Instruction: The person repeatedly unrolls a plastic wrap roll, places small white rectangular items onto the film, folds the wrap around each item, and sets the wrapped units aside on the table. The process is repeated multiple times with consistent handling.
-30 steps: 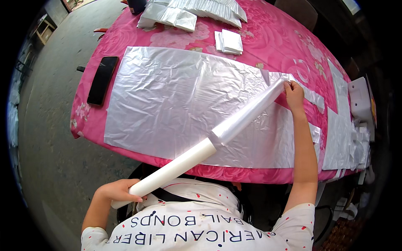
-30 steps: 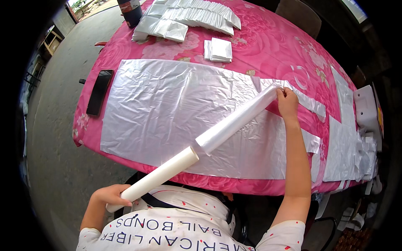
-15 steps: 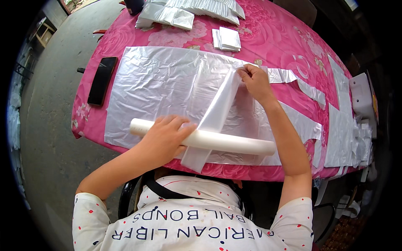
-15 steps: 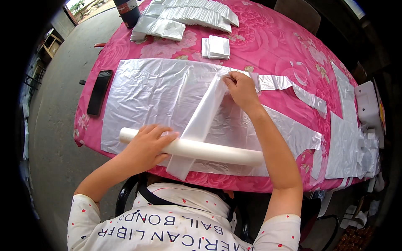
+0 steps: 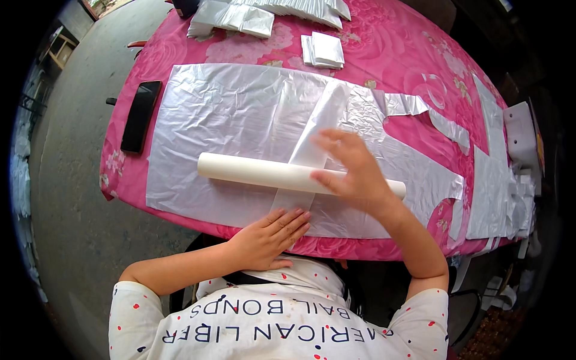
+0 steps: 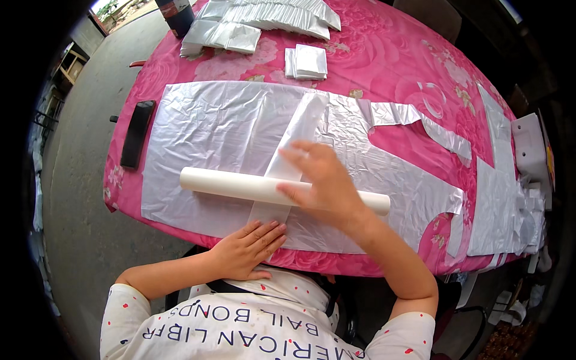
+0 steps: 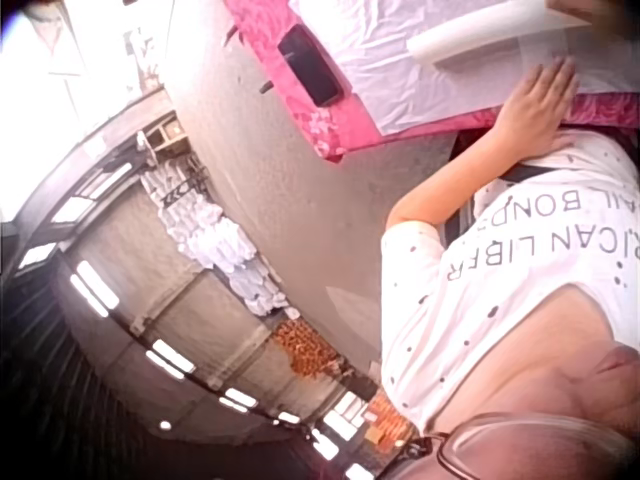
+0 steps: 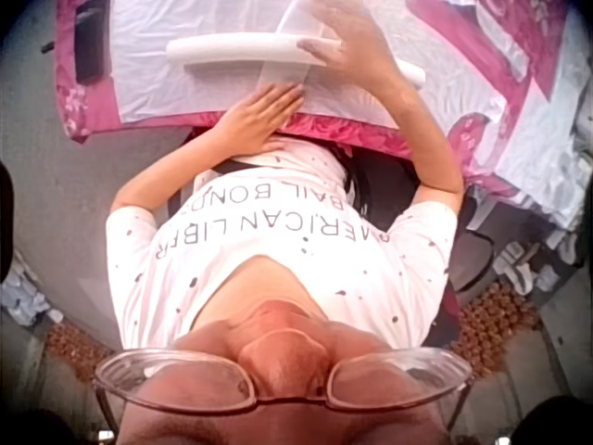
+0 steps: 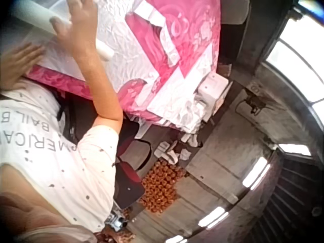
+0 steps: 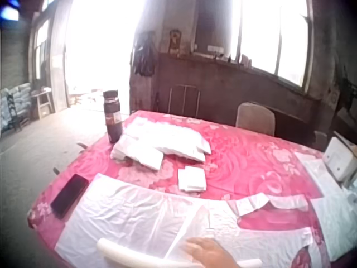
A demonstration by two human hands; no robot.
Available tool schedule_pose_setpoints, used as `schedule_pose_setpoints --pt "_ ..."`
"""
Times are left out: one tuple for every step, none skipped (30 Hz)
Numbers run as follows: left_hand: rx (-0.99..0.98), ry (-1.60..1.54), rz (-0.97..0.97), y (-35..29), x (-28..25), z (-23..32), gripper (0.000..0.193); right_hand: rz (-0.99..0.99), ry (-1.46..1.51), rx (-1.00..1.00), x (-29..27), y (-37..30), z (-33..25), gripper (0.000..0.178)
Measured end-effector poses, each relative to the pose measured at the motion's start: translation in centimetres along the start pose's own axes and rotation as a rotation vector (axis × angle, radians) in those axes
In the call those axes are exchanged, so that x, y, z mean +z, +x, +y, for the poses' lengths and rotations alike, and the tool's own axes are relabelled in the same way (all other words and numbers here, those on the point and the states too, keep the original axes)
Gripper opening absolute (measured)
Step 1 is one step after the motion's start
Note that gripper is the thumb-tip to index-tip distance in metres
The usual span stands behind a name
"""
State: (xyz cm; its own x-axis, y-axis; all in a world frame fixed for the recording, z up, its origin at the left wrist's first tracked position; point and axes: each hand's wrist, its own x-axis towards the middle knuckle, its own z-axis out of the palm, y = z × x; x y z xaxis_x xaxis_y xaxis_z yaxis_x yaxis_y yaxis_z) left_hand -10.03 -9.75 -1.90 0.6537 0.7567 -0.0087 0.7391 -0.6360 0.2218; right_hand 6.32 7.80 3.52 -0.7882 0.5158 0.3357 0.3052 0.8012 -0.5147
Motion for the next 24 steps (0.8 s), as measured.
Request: schedule_pose_setpoints --pt "0.001 0.001 0.002 0.1 0.0 0.1 0.078 -0.091 0.021 -0.022 0.4 -1.4 -1.3 0.051" --pt "-0.011 0.005 -0.001 0.0 -0.1 0.3 0.078 -0.105 -0.006 -0.001 0.8 -2.5 -1.7 0.051" --pt "-0.016 0.002 0.0 0.1 -0.1 0.4 0.077 -0.117 -0.042 0.028 1.2 -3.4 -1.8 0.051" --pt "-0.021 -0.001 0.0 0.1 -0.1 0.5 0.077 -0.128 -0.079 0.057 1.4 -4.0 -1.8 0.051" --pt "-0.026 -0.004 0.001 0.1 0.0 0.6 0.077 -0.086 -0.071 0.062 0.9 -4.3 -1.6 0.051" --pt "-0.031 -0.011 0.008 0.1 0.0 0.6 0.077 -0.066 -0.103 0.093 0.4 -4.6 -1.0 0.051" --pt "-0.037 -0.016 0.018 0.0 0.0 0.7 0.077 -0.045 -0.139 0.121 -0.4 -4.7 0.0 0.051" --pt "-0.043 -0.021 0.028 0.0 -0.1 0.7 0.077 -0.025 -0.173 0.148 -1.2 -5.0 1.1 0.051" --pt "-0.019 -0.06 0.014 0.1 -0.3 0.4 0.078 0.039 -0.236 0.195 -2.2 -5.5 2.6 0.052" --pt "0.002 -0.098 -0.004 0.2 -0.5 0.1 0.078 0.104 -0.294 0.24 -3.0 -6.1 4.3 0.052" --pt "0.025 -0.139 -0.019 0.3 -0.7 -0.3 0.079 0.152 -0.34 0.316 -4.1 -6.8 5.8 0.052" --pt "0.092 -0.169 -0.038 0.4 -1.3 -1.0 0.08 0.199 -0.383 0.393 -5.2 -7.5 6.8 0.052" --pt "0.155 -0.2 -0.058 0.5 -2.2 -2.1 0.081 0.221 -0.39 0.428 -5.9 -8.2 7.2 0.052" --pt "0.22 -0.231 -0.078 0.7 -2.7 -2.9 0.082 0.244 -0.398 0.463 -6.6 -8.9 7.4 0.052" --pt "0.229 -0.215 -0.076 0.6 -2.8 -3.3 0.087 0.262 -0.4 0.494 -6.7 -9.1 7.2 0.051" --pt "0.219 -0.186 -0.098 0.7 -2.8 -3.3 0.083 0.223 -0.319 0.469 -6.6 -9.4 6.5 0.051" --pt "0.209 -0.157 -0.12 0.8 -2.8 -3.3 0.079 0.184 -0.239 0.443 -6.3 -9.9 5.3 0.051" --pt "0.201 -0.126 -0.145 1.0 -2.8 -3.2 0.075 0.148 -0.157 0.419 -5.9 -10.1 3.9 0.051" --pt "0.19 -0.004 -0.096 0.9 -2.1 -2.7 0.07 0.069 -0.131 0.364 -5.4 -10.1 2.5 0.051" --pt "0.179 0.117 -0.047 0.7 -0.8 -1.7 0.065 -0.01 -0.104 0.308 -4.7 -9.9 1.1 0.051" --pt "0.169 0.238 0.001 0.5 -0.1 -0.8 0.06 -0.07 -0.088 0.253 -3.9 -9.8 -0.3 0.05" --pt "0.154 0.228 0.003 0.4 0.2 -0.2 0.057 -0.134 -0.077 0.192 -3.1 -9.5 -1.3 0.05" --pt "0.137 0.219 0.005 0.4 0.3 0.4 0.054 -0.125 -0.082 0.162 -2.3 -9.1 -1.8 0.05" --pt "0.125 0.21 0.006 0.5 0.2 0.6 0.051 -0.113 -0.087 0.137 -1.8 -8.7 -2.2 0.05"
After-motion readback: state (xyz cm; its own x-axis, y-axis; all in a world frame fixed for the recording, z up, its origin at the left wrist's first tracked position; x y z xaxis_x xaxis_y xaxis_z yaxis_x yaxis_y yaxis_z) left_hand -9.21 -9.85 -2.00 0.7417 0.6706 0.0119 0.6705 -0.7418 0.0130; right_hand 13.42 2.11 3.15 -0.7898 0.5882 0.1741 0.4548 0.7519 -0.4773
